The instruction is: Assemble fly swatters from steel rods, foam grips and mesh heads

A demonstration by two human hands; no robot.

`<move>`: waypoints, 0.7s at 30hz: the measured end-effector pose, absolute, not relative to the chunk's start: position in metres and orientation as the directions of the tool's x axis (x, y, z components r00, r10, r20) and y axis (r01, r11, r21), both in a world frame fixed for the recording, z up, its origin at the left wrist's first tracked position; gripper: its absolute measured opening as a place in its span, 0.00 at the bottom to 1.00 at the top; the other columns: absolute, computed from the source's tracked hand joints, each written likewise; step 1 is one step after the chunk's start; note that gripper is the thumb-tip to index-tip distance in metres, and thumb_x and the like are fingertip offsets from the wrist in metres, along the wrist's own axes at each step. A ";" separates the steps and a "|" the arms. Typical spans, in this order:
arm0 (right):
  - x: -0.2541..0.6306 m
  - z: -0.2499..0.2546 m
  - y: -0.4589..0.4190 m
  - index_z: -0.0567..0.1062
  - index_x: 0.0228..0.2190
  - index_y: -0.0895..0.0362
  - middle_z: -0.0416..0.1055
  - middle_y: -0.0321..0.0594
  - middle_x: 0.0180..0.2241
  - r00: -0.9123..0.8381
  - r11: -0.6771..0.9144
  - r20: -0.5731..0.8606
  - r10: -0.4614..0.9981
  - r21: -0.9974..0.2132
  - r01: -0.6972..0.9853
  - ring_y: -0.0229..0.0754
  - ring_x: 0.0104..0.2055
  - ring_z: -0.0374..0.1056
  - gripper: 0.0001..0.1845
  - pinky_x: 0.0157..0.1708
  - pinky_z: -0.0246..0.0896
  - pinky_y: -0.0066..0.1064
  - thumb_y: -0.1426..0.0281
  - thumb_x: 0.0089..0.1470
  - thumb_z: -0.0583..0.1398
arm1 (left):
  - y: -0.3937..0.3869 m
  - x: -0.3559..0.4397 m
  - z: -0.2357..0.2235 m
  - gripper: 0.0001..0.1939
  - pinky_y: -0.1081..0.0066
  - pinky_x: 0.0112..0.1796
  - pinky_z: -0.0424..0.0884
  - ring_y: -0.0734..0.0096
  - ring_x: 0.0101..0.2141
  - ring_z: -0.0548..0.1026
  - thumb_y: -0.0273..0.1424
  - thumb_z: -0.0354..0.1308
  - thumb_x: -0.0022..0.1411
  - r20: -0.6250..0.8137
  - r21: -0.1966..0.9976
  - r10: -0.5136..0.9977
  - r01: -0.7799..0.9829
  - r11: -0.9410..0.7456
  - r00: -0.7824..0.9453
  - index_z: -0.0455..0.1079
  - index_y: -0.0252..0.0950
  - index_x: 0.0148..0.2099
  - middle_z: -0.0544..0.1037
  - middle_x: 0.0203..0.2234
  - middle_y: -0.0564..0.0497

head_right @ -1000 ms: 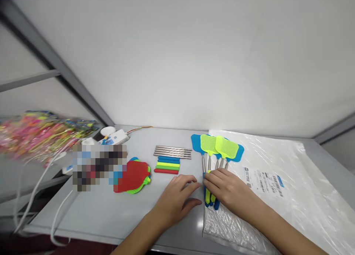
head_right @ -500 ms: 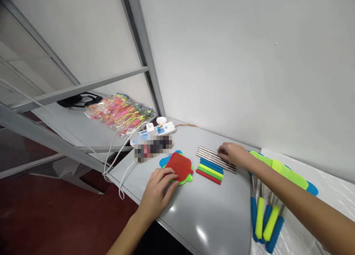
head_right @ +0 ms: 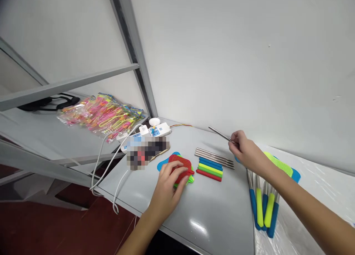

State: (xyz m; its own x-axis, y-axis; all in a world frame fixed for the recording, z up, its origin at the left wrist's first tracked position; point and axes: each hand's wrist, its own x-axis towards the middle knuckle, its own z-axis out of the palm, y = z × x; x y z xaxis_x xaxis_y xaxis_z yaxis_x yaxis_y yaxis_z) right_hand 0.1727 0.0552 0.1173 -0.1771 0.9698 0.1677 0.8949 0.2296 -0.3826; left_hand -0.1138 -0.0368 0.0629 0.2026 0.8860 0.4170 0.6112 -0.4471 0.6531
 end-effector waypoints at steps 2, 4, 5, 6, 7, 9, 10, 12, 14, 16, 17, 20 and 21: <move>0.167 0.124 0.026 0.60 0.48 0.55 0.69 0.32 0.22 -0.193 0.267 0.217 0.957 -0.393 0.880 0.39 0.20 0.64 0.15 0.21 0.57 0.29 0.60 0.63 0.50 | -0.039 -0.107 0.065 0.15 0.57 0.50 0.64 0.59 0.51 0.66 0.29 0.49 0.69 0.405 0.692 0.887 0.559 -0.456 0.223 0.63 0.42 0.56 0.69 0.51 0.45; 0.161 0.124 -0.002 0.63 0.48 0.54 0.72 0.35 0.24 -0.282 0.342 0.225 0.933 -0.302 0.890 0.40 0.21 0.66 0.15 0.21 0.58 0.29 0.60 0.64 0.49 | -0.041 -0.100 0.069 0.17 0.57 0.49 0.65 0.58 0.52 0.66 0.29 0.48 0.69 0.404 0.687 0.878 0.549 -0.476 0.255 0.60 0.41 0.59 0.68 0.52 0.43; 0.160 0.123 -0.015 0.65 0.47 0.53 0.73 0.36 0.26 -0.341 0.390 0.221 0.914 -0.244 0.888 0.40 0.23 0.69 0.14 0.22 0.59 0.30 0.60 0.64 0.49 | -0.042 -0.097 0.072 0.18 0.57 0.48 0.65 0.58 0.51 0.66 0.30 0.48 0.69 0.409 0.669 0.871 0.560 -0.488 0.271 0.60 0.41 0.59 0.69 0.51 0.43; 0.160 0.121 -0.027 0.67 0.45 0.52 0.75 0.38 0.29 -0.392 0.432 0.216 0.894 -0.192 0.881 0.41 0.25 0.70 0.13 0.23 0.59 0.30 0.61 0.65 0.49 | -0.042 -0.095 0.074 0.17 0.57 0.47 0.65 0.57 0.51 0.66 0.29 0.48 0.69 0.414 0.644 0.865 0.580 -0.499 0.285 0.60 0.40 0.59 0.69 0.51 0.43; 0.161 0.119 -0.037 0.69 0.42 0.51 0.75 0.38 0.30 -0.430 0.464 0.211 0.878 -0.153 0.872 0.41 0.26 0.71 0.12 0.24 0.60 0.30 0.61 0.65 0.49 | -0.041 -0.094 0.075 0.16 0.57 0.46 0.65 0.57 0.50 0.67 0.29 0.48 0.69 0.416 0.613 0.860 0.607 -0.506 0.296 0.62 0.40 0.57 0.69 0.50 0.43; 0.168 0.115 -0.053 0.69 0.39 0.51 0.75 0.38 0.30 -0.451 0.480 0.208 0.868 -0.123 0.869 0.41 0.26 0.71 0.12 0.24 0.60 0.30 0.61 0.65 0.49 | -0.037 -0.091 0.076 0.13 0.57 0.44 0.65 0.56 0.49 0.67 0.29 0.49 0.68 0.410 0.535 0.854 0.674 -0.509 0.320 0.65 0.41 0.54 0.69 0.50 0.43; 0.173 0.113 -0.059 0.69 0.38 0.52 0.75 0.38 0.29 -0.435 0.465 0.207 0.876 -0.123 0.877 0.41 0.26 0.70 0.11 0.23 0.59 0.30 0.62 0.65 0.50 | -0.035 -0.089 0.076 0.12 0.56 0.44 0.65 0.55 0.49 0.66 0.28 0.49 0.68 0.403 0.484 0.851 0.710 -0.511 0.337 0.66 0.40 0.52 0.69 0.50 0.44; 0.184 0.110 -0.069 0.69 0.36 0.52 0.73 0.37 0.28 -0.389 0.423 0.218 0.895 -0.138 0.896 0.40 0.25 0.70 0.11 0.23 0.60 0.29 0.62 0.64 0.50 | -0.028 -0.082 0.073 0.10 0.54 0.43 0.65 0.52 0.50 0.66 0.27 0.51 0.67 0.388 0.368 0.839 0.771 -0.520 0.381 0.68 0.40 0.49 0.69 0.51 0.44; 0.192 0.107 -0.077 0.70 0.37 0.53 0.73 0.38 0.29 -0.364 0.404 0.241 0.900 -0.142 0.904 0.40 0.27 0.70 0.11 0.25 0.61 0.30 0.63 0.64 0.51 | -0.021 -0.073 0.068 0.08 0.53 0.42 0.65 0.51 0.49 0.66 0.25 0.53 0.65 0.374 0.263 0.824 0.803 -0.535 0.426 0.70 0.40 0.45 0.69 0.52 0.43; 0.199 0.102 -0.084 0.71 0.39 0.53 0.73 0.40 0.32 -0.360 0.401 0.259 0.896 -0.125 0.908 0.41 0.30 0.71 0.10 0.27 0.63 0.31 0.64 0.64 0.51 | -0.016 -0.062 0.064 0.06 0.52 0.42 0.66 0.51 0.48 0.66 0.25 0.55 0.63 0.362 0.200 0.814 0.816 -0.543 0.453 0.71 0.39 0.40 0.69 0.51 0.43; 0.202 0.099 -0.087 0.71 0.40 0.53 0.73 0.40 0.33 -0.360 0.399 0.266 0.894 -0.112 0.910 0.42 0.31 0.71 0.10 0.28 0.63 0.31 0.64 0.64 0.51 | -0.014 -0.057 0.062 0.04 0.51 0.42 0.66 0.50 0.47 0.66 0.25 0.56 0.63 0.359 0.185 0.813 0.818 -0.544 0.459 0.71 0.39 0.38 0.69 0.51 0.43; 0.211 0.091 -0.095 0.71 0.43 0.53 0.72 0.41 0.34 -0.348 0.381 0.278 0.895 -0.073 0.922 0.43 0.33 0.71 0.11 0.30 0.64 0.33 0.64 0.64 0.51 | -0.014 -0.048 0.057 0.02 0.51 0.41 0.66 0.50 0.46 0.67 0.27 0.58 0.62 0.355 0.171 0.812 0.822 -0.544 0.463 0.71 0.38 0.36 0.70 0.49 0.42; 0.214 0.089 -0.097 0.71 0.43 0.53 0.72 0.41 0.34 -0.344 0.374 0.280 0.896 -0.059 0.926 0.43 0.33 0.71 0.12 0.30 0.64 0.33 0.64 0.65 0.51 | -0.015 -0.046 0.056 0.02 0.51 0.41 0.66 0.50 0.46 0.67 0.27 0.58 0.62 0.353 0.167 0.810 0.820 -0.547 0.468 0.71 0.38 0.36 0.70 0.48 0.42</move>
State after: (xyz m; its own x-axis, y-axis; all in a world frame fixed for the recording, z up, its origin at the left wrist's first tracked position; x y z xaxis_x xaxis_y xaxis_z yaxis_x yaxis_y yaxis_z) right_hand 0.2140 -0.0965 0.0889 -0.3441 0.8963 0.2796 0.9257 0.3737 -0.0586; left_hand -0.0464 -0.0150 0.0558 0.4682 0.8101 0.3529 0.8205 -0.5468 0.1667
